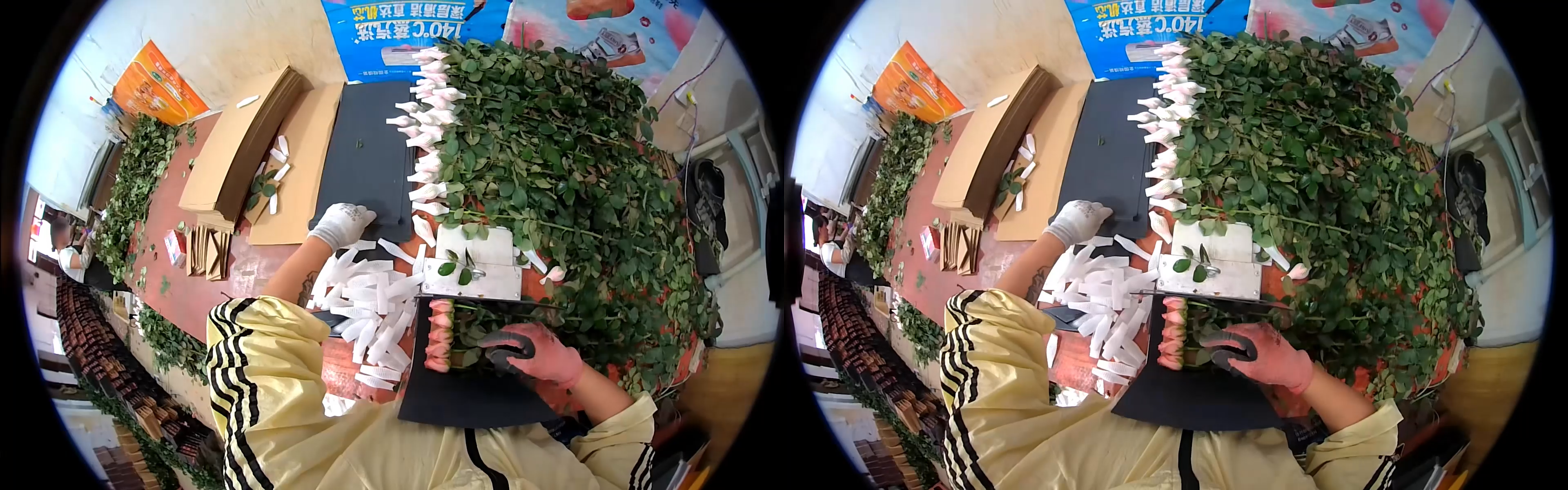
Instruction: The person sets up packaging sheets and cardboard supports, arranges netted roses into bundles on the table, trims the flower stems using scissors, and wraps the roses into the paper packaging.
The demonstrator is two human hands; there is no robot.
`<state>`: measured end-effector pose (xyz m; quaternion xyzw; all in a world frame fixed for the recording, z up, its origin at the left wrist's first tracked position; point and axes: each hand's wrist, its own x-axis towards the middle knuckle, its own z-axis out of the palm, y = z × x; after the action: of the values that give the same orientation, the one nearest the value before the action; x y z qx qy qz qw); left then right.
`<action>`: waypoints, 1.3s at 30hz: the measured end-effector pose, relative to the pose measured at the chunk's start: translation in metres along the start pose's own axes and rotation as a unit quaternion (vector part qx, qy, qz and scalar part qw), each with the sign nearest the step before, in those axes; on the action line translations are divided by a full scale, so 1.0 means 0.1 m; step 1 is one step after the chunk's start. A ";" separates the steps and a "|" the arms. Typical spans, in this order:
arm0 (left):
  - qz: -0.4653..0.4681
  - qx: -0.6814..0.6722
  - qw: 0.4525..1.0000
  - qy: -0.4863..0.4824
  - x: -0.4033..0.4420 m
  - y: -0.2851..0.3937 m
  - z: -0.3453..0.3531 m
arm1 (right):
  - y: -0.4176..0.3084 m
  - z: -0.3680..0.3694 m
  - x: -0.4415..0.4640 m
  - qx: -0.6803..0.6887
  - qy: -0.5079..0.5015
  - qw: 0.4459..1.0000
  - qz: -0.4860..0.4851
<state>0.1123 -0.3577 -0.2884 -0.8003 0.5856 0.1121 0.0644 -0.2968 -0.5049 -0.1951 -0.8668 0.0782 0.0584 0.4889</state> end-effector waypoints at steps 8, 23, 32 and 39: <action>-0.213 -0.029 0.847 0.487 -0.11 -0.90 -0.77 | -0.11 -0.17 -0.04 0.175 -0.031 0.984 0.007; 0.172 -0.045 0.907 0.383 -1.24 1.29 -1.29 | -0.32 -0.74 1.87 0.388 -0.036 0.920 0.040; -0.062 -0.743 0.620 0.245 -1.70 1.21 -0.67 | -0.73 -0.61 0.71 0.093 0.328 0.939 0.040; -0.088 -0.607 0.788 0.050 -1.71 1.86 -0.47 | 0.44 -0.27 -0.84 0.098 0.220 0.960 -0.143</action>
<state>-0.1093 -0.2676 -0.1943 -0.7268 0.3259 0.3987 -0.4545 -0.3870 -0.5441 -0.2030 -0.8082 0.0642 -0.2124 0.5455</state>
